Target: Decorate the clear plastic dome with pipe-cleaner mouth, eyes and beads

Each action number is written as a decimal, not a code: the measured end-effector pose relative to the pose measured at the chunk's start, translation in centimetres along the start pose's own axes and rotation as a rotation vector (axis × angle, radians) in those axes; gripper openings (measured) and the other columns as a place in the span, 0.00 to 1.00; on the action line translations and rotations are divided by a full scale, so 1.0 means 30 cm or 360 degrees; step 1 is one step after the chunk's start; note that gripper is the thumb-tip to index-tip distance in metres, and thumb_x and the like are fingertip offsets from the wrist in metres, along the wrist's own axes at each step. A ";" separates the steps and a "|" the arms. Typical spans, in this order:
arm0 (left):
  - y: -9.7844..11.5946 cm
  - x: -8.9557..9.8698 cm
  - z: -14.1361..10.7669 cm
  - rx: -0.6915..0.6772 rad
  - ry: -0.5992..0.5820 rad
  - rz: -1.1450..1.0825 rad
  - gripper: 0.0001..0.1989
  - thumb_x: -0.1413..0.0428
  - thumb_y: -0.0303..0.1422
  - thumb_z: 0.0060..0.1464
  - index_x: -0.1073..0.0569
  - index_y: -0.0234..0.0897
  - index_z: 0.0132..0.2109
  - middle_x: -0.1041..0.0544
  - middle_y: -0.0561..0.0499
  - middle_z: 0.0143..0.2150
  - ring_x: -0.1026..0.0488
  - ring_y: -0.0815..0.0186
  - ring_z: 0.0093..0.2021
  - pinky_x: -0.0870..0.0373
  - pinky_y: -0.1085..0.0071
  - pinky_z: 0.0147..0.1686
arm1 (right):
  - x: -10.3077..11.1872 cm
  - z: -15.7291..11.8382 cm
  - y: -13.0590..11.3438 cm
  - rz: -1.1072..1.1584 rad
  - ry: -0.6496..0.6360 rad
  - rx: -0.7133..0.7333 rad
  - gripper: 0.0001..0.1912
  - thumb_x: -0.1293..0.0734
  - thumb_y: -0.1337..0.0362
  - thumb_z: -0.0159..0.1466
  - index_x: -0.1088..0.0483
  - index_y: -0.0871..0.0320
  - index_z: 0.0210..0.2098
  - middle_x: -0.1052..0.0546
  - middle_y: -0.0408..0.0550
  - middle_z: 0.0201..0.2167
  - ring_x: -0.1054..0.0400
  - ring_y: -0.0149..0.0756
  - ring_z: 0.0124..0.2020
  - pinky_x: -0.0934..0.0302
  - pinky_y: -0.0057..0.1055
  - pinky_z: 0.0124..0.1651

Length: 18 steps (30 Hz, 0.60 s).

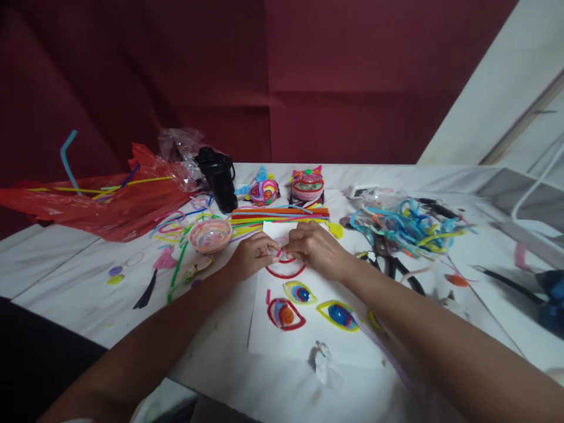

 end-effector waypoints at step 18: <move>0.009 0.001 -0.014 -0.0080 -0.0002 0.0060 0.03 0.41 0.32 0.52 0.24 0.38 0.36 0.27 0.51 0.38 0.32 0.71 0.30 0.34 0.74 0.31 | 0.012 0.024 -0.024 -0.0150 -0.0114 0.0349 0.20 0.44 0.66 0.72 0.27 0.60 0.27 0.29 0.48 0.25 0.43 0.36 0.32 0.51 0.34 0.35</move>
Point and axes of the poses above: each hand's wrist, its own z-axis towards the middle knuckle, its own x-axis out of the back of the hand, y = z × x, the point moved 7 cm from there along z, towards the middle knuckle
